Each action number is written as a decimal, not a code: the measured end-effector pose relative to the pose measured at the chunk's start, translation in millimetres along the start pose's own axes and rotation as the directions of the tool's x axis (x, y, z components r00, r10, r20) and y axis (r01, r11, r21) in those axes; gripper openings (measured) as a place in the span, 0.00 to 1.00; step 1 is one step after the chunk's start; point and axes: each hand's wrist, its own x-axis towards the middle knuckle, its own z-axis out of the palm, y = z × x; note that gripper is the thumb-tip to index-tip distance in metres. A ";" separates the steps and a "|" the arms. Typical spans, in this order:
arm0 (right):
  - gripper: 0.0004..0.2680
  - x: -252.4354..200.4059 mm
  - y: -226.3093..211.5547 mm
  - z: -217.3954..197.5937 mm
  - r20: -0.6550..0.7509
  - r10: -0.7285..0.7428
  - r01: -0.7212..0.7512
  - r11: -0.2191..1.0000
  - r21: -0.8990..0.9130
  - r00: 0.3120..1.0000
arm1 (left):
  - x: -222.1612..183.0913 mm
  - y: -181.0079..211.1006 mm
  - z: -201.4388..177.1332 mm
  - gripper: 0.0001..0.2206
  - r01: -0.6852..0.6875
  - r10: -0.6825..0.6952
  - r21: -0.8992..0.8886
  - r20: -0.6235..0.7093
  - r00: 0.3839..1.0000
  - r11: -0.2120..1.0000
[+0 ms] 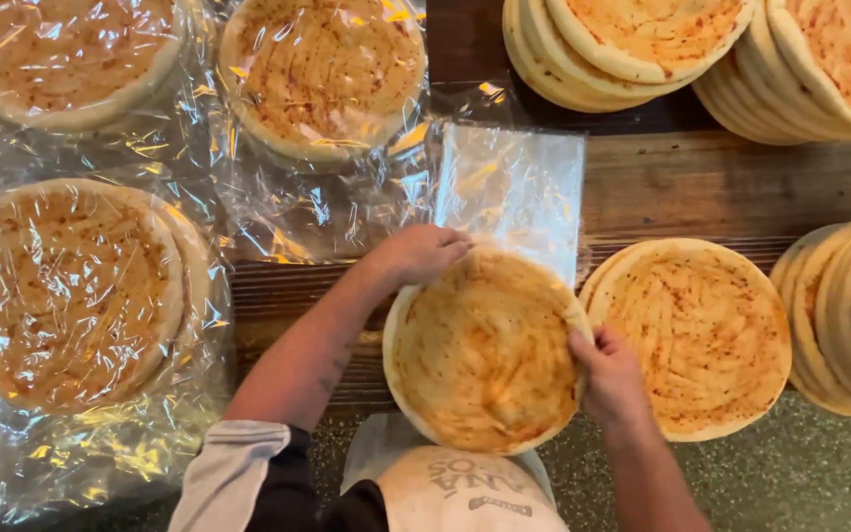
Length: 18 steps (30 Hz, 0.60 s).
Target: The person places several pizza crusts individually into plastic bags by hand and then sets the bagged crusts on a wooden surface.
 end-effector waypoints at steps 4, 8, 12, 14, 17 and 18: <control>0.17 37.4 2.8 4.6 0.125 -0.562 0.476 0.537 -0.697 0.817 | -12.4 -32.4 23.6 0.15 -0.190 0.330 0.534 -0.180 0.927 0.824; 0.06 119.2 7.6 22.2 0.474 -0.790 0.505 -0.248 -0.827 0.389 | 18.4 -82.3 61.2 0.04 -0.171 0.838 0.850 -0.421 0.347 0.498; 0.05 181.2 45.3 -11.7 0.656 -0.723 0.504 -0.494 -0.709 0.214 | 10.7 -124.3 64.0 0.09 0.050 0.732 0.807 -0.559 0.391 0.589; 0.05 158.2 35.2 -18.7 0.724 -0.653 0.500 -0.561 -0.659 0.222 | -1.6 -147.5 72.5 0.22 0.285 0.475 0.661 -0.718 0.509 0.694; 0.05 135.7 42.2 -25.7 0.774 -0.593 0.571 -0.563 -0.597 0.224 | -31.6 -165.3 99.2 0.12 0.236 0.233 0.552 -0.648 0.725 0.800; 0.05 128.6 46.9 -30.4 0.773 -0.597 0.573 -0.564 -0.595 0.216 | -43.1 -158.5 101.7 0.12 0.241 0.235 0.553 -0.653 0.720 0.798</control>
